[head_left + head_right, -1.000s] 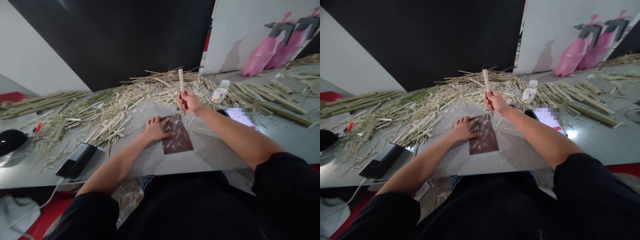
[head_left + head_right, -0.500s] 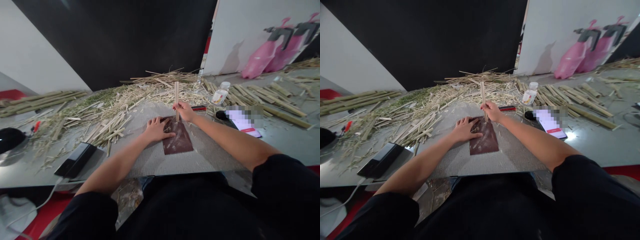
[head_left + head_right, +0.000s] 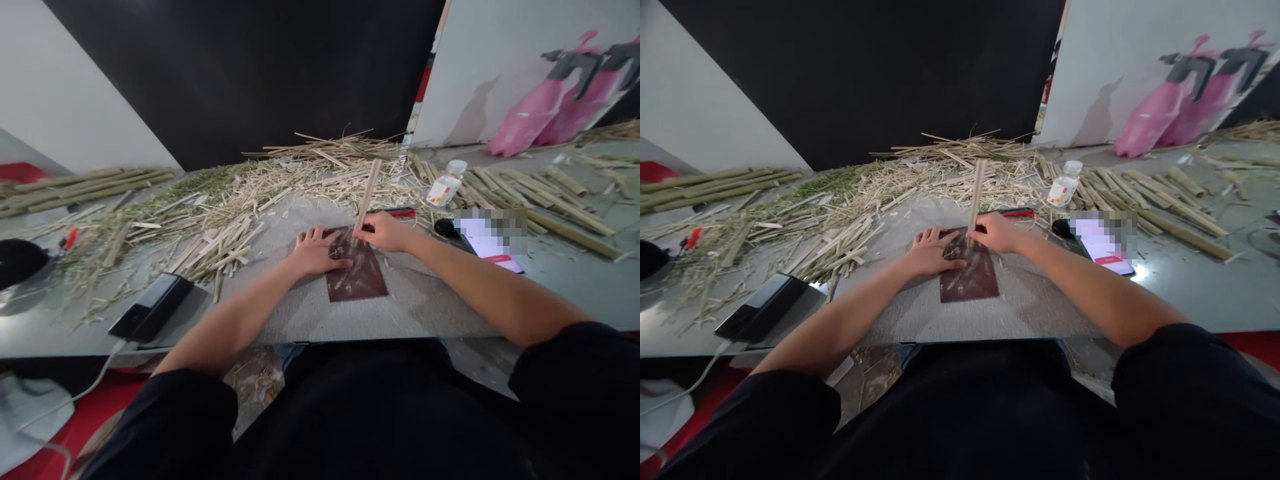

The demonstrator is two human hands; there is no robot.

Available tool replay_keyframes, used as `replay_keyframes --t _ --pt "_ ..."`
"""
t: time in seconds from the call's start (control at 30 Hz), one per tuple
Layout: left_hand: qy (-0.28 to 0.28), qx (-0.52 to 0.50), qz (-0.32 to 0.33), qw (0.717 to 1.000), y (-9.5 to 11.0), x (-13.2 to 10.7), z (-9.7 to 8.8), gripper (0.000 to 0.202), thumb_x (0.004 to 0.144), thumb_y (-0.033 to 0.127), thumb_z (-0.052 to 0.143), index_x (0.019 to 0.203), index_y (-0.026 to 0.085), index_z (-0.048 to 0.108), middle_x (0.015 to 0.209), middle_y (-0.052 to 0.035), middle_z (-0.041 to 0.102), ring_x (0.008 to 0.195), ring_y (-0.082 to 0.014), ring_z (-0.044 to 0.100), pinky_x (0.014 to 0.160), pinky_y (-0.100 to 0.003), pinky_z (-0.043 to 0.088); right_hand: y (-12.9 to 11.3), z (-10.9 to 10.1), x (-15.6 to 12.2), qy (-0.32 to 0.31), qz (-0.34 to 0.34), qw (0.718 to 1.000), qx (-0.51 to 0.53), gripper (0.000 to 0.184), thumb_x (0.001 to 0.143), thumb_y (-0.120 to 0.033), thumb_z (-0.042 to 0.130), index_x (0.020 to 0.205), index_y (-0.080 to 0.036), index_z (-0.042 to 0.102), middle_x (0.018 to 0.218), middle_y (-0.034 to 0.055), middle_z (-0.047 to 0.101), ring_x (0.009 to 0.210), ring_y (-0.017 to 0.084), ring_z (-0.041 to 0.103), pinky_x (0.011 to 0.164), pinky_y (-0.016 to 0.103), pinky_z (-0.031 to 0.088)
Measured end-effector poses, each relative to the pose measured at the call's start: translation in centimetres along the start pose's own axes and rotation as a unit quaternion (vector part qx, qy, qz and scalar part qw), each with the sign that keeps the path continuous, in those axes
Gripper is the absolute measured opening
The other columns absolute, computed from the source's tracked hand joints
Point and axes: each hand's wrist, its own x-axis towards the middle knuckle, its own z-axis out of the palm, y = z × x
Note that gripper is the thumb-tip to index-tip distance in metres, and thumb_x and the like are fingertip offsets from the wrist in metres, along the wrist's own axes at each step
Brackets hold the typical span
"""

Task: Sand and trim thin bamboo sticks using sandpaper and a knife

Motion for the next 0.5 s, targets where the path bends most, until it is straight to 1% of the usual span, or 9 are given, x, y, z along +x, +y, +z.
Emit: replay_keyframes --t 0.1,0.17,0.3,0.4,0.5 --pt "0.005 0.006 0.000 1.000 0.1 0.0 0.0 0.119 0.078 0.102 0.045 0.173 0.031 0.032 0.170 -0.0194 0.035 0.157 -0.0465 0.028 0.125 -0.065 0.024 -0.2 0.8 -0.3 -0.050 -0.029 0.997 -0.054 0.024 0.094 -0.039 0.068 0.086 -0.017 0.074 0.082 0.0087 0.075 0.070 0.019 0.062 0.065 0.031 0.040" --pt "0.006 0.010 -0.003 1.000 0.1 0.0 0.0 0.120 0.078 0.101 0.045 0.173 0.029 0.033 0.169 -0.0198 0.037 0.157 -0.0472 0.029 0.125 -0.065 0.024 0.1 1.0 -0.1 -0.065 -0.031 0.994 -0.077 0.026 0.093 -0.040 0.069 0.081 -0.017 0.071 0.077 0.0075 0.073 0.066 0.017 0.058 0.063 0.030 0.037" --pt "0.003 0.005 0.007 1.000 0.0 0.0 0.0 0.119 0.077 0.102 0.046 0.172 0.032 0.033 0.169 -0.0182 0.037 0.156 -0.0475 0.030 0.124 -0.065 0.025 0.6 1.2 0.1 -0.080 -0.055 0.989 -0.113 0.036 0.096 -0.041 0.062 0.069 -0.017 0.066 0.064 0.0048 0.065 0.056 0.015 0.050 0.060 0.031 0.032" --pt "0.013 -0.004 0.012 1.000 -0.1 0.1 0.1 0.116 0.077 0.101 0.048 0.171 0.034 0.035 0.168 -0.0171 0.038 0.155 -0.0460 0.032 0.125 -0.064 0.025 0.4 1.4 0.2 -0.096 -0.081 0.982 -0.139 0.034 0.097 -0.036 0.058 0.071 -0.017 0.070 0.071 0.0072 0.070 0.061 0.016 0.054 0.063 0.031 0.034" --pt "0.019 -0.008 0.016 1.000 -0.3 0.1 0.2 0.113 0.078 0.100 0.048 0.171 0.036 0.036 0.167 -0.0161 0.039 0.155 -0.0450 0.032 0.125 -0.064 0.024 -0.1 1.7 0.5 -0.104 -0.087 0.970 -0.199 0.036 0.099 -0.033 0.054 0.074 -0.017 0.074 0.077 0.0103 0.074 0.067 0.019 0.056 0.067 0.033 0.034"
